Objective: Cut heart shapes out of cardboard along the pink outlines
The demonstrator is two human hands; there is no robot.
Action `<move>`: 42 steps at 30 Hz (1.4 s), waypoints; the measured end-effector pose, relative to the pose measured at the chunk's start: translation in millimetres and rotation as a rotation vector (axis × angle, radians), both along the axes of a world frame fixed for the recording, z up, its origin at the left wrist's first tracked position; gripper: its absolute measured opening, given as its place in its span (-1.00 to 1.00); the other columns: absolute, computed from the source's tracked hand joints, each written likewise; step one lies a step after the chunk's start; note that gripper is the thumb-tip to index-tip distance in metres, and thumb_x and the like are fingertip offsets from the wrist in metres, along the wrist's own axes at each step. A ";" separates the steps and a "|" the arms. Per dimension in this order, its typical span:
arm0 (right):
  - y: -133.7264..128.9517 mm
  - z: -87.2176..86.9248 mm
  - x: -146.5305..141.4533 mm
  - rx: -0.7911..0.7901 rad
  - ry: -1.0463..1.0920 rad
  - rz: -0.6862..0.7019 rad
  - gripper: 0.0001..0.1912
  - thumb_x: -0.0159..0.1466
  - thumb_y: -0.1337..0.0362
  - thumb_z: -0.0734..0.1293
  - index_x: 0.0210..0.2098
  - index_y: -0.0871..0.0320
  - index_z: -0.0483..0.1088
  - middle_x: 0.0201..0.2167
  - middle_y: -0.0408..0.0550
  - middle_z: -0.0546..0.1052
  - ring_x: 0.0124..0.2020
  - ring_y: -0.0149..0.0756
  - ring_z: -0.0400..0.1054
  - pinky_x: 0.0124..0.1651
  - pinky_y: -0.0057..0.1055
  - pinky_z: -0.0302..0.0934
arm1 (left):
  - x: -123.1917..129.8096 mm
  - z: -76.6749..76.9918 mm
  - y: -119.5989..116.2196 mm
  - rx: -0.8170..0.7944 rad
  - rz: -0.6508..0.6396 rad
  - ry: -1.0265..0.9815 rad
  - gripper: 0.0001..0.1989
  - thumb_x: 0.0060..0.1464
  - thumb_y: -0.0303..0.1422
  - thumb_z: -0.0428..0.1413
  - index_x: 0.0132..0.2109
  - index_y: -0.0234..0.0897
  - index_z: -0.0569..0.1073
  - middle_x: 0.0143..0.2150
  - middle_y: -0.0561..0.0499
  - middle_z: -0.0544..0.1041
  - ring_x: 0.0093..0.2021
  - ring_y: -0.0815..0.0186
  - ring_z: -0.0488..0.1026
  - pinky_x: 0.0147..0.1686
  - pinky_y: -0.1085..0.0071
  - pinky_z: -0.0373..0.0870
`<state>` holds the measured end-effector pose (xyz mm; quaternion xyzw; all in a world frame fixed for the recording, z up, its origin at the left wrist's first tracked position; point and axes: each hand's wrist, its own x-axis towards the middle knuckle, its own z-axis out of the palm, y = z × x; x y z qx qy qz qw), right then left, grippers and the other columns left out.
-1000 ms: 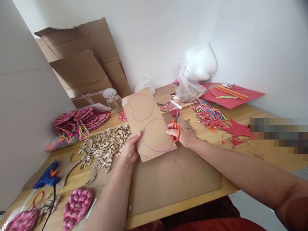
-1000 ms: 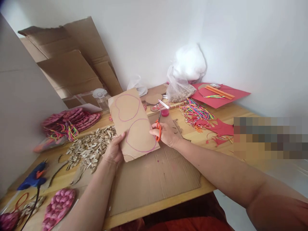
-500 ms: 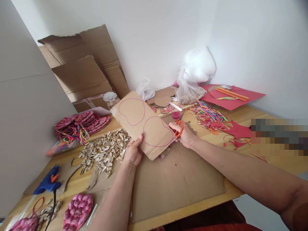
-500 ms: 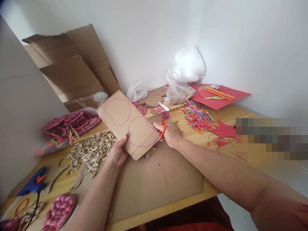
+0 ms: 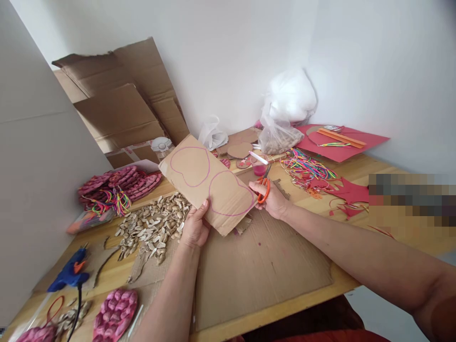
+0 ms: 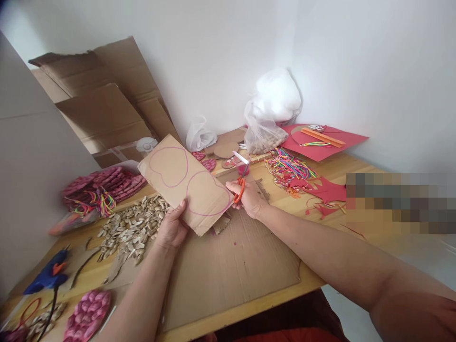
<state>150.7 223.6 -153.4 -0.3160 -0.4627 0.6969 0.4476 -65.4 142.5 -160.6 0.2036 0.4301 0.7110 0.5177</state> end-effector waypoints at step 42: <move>14.7 5.2 3.7 0.037 -0.021 -0.325 -0.68 0.06 0.06 0.47 -0.53 0.11 0.32 -0.74 -0.25 0.33 -0.75 -0.48 0.13 -0.75 -0.51 -0.06 | 18.3 1.9 -14.1 -0.109 -0.305 0.056 -0.76 -0.30 -0.53 0.37 -0.35 -0.42 0.61 -0.38 -0.10 0.65 -0.37 0.15 0.58 -0.19 0.13 0.58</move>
